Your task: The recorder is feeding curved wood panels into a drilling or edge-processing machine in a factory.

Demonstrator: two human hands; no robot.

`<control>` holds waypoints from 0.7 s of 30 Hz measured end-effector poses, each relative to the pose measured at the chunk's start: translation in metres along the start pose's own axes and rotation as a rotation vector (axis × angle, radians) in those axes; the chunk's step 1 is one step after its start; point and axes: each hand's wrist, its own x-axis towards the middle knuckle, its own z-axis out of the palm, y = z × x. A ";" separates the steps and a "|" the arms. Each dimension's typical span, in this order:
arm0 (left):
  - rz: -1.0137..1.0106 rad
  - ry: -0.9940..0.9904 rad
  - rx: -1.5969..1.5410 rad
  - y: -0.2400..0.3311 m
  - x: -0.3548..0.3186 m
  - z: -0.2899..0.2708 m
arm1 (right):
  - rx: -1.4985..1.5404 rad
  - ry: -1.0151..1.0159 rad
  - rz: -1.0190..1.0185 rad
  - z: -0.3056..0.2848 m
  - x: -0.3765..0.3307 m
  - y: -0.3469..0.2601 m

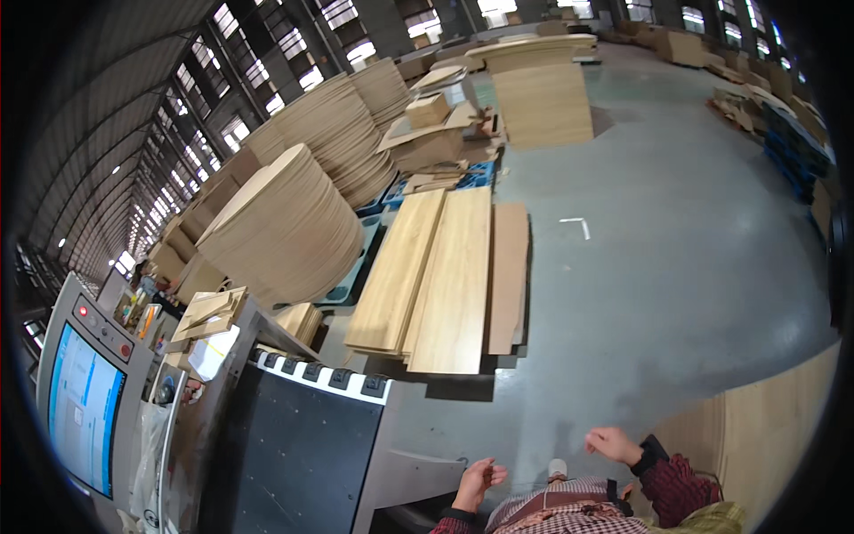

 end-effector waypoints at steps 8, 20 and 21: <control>-0.019 0.195 -0.213 0.026 0.067 -0.031 | 0.189 -0.372 0.034 0.053 0.202 -0.029; -0.055 0.345 -0.403 0.126 0.176 -0.081 | 0.107 -0.804 0.417 0.132 0.380 0.003; -0.023 0.368 -0.409 0.126 0.183 -0.086 | 0.183 -0.759 0.484 0.130 0.399 0.010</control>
